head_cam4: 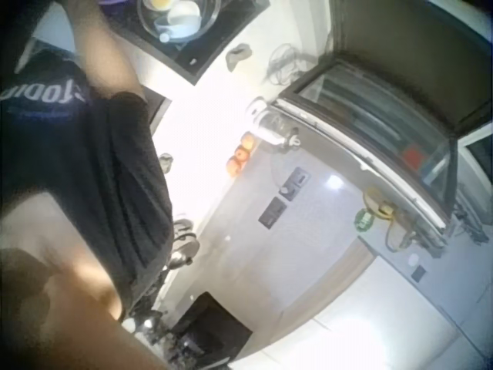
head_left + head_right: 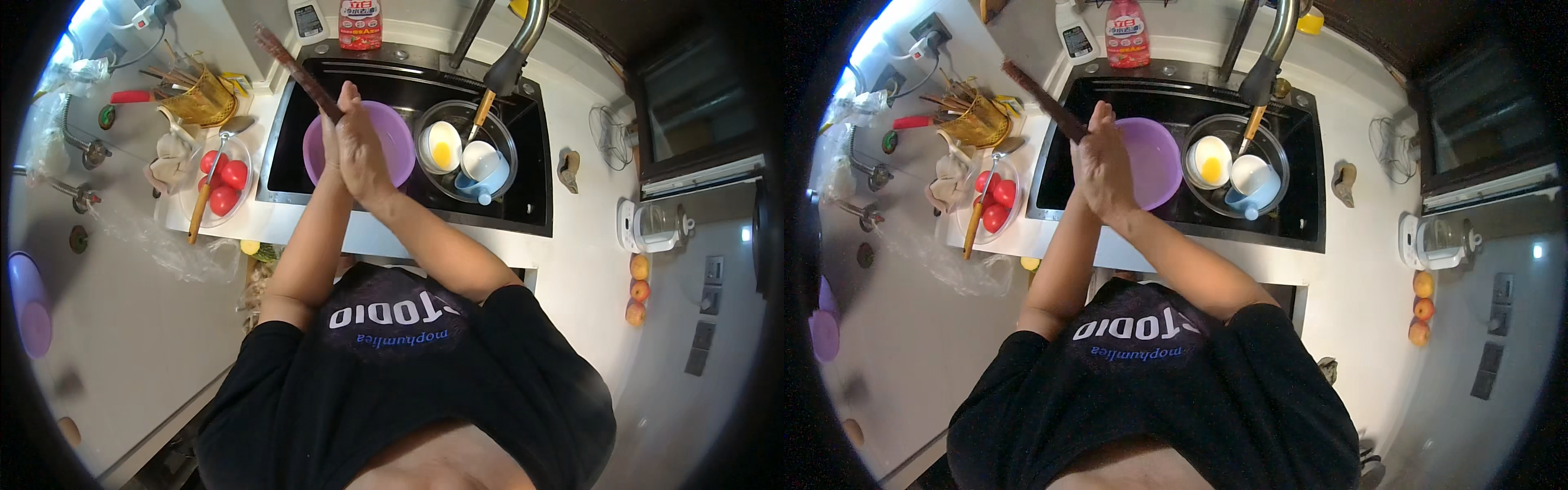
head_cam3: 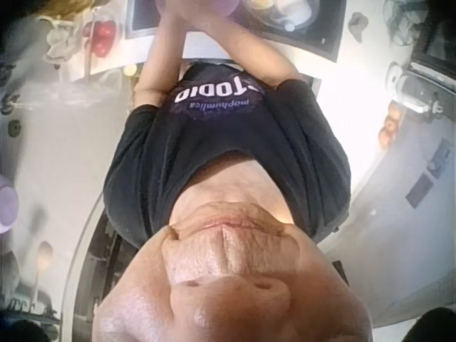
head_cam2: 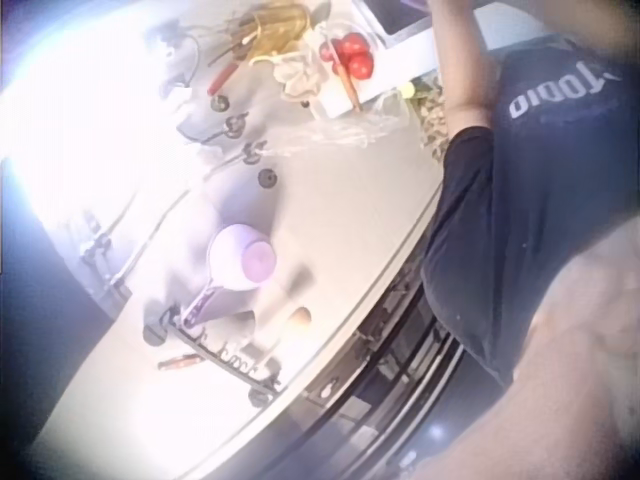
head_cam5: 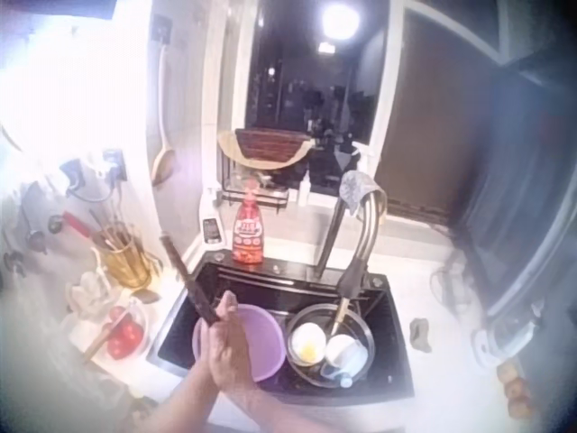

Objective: The person scrubs a frying pan with a sponge under running water, rinses it, and places it on the stove. They then wash chopsticks and a bowl in the sink using soap and water.

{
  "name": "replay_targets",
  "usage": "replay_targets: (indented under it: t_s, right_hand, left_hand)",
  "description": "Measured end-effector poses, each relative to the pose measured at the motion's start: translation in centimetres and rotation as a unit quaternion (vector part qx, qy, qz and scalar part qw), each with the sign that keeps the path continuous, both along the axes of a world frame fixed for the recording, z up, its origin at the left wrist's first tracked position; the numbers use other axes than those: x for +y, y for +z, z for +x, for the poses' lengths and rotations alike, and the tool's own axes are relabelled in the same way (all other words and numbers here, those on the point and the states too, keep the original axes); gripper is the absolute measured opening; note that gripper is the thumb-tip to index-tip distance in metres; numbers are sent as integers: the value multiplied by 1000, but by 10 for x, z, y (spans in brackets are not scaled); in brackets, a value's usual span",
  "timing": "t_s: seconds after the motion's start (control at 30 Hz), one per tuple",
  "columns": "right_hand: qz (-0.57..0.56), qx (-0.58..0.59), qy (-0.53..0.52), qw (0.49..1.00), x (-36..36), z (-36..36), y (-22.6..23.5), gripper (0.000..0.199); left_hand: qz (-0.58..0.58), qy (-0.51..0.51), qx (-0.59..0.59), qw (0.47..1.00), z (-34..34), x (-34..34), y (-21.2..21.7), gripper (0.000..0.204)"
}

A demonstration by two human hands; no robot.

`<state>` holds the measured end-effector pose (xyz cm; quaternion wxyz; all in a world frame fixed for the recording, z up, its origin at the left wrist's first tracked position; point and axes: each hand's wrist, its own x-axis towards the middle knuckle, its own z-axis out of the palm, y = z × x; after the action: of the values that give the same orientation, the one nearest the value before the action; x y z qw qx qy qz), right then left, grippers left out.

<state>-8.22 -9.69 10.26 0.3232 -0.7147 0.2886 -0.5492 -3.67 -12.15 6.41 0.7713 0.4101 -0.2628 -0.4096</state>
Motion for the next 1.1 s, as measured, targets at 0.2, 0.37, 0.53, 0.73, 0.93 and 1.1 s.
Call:
replay_targets:
  t_s: [0.2,0.37,0.53,0.73,0.93,1.1]
  right_hand:
    - [141,80,23,986,-98,-19,-29,40]
    - [142,-22,99,985,-52,-2,-41,45]
    - [-62,155,8,986,-36,-10,-24,41]
    - [236,56,11,970,-93,-30,-31,52]
    - [88,121,19,989,-21,-19,-31,53]
    - [222,55,89,969,-85,-31,-33,53]
  left_hand:
    - [-82,-184,251,947,-28,7,23,46]
    - [-291,-360,366,807,2,-21,-32,49]
    - [-87,-155,204,963,-6,4,-21,51]
    - [-9,-160,228,960,-41,4,25,43]
    - [-23,-122,220,968,-17,3,-14,44]
    - [-32,-188,270,944,-38,5,22,42]
